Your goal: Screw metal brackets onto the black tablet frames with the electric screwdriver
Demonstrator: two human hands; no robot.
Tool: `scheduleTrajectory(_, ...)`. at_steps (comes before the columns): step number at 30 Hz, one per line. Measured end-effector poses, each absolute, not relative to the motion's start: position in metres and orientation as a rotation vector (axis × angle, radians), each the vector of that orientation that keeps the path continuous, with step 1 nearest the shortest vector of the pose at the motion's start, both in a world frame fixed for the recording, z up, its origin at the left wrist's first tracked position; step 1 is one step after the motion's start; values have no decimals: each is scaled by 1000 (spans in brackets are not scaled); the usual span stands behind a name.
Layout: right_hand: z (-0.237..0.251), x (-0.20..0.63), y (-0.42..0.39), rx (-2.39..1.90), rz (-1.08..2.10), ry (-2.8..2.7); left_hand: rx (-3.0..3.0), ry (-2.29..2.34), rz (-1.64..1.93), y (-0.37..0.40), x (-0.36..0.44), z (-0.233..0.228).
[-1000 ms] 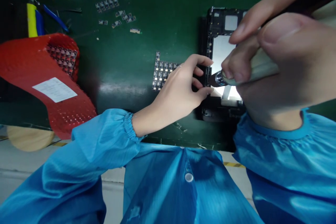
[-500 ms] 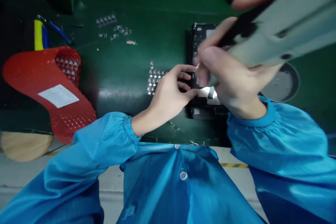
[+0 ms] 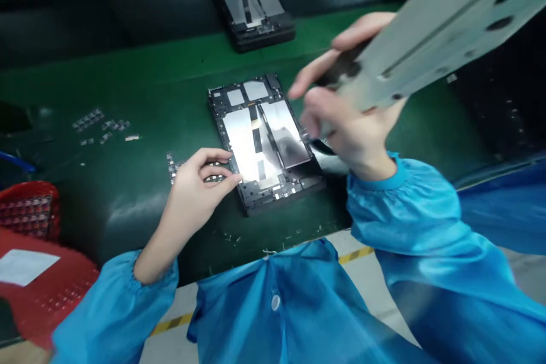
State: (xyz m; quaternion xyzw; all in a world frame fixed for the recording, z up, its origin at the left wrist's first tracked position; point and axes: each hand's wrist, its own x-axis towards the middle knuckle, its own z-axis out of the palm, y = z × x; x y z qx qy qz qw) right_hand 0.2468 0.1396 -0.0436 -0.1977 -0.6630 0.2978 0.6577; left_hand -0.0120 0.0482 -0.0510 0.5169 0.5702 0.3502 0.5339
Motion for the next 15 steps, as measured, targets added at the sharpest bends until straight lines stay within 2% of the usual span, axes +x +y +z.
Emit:
scheduleTrajectory(5,-68,300,176,-289,510,-1350,1359,1353,687,58,-16,-40)
scheduleTrajectory(15,-73,303,169,-332,513,-1341,1309,1373,642,58,-19,-38)
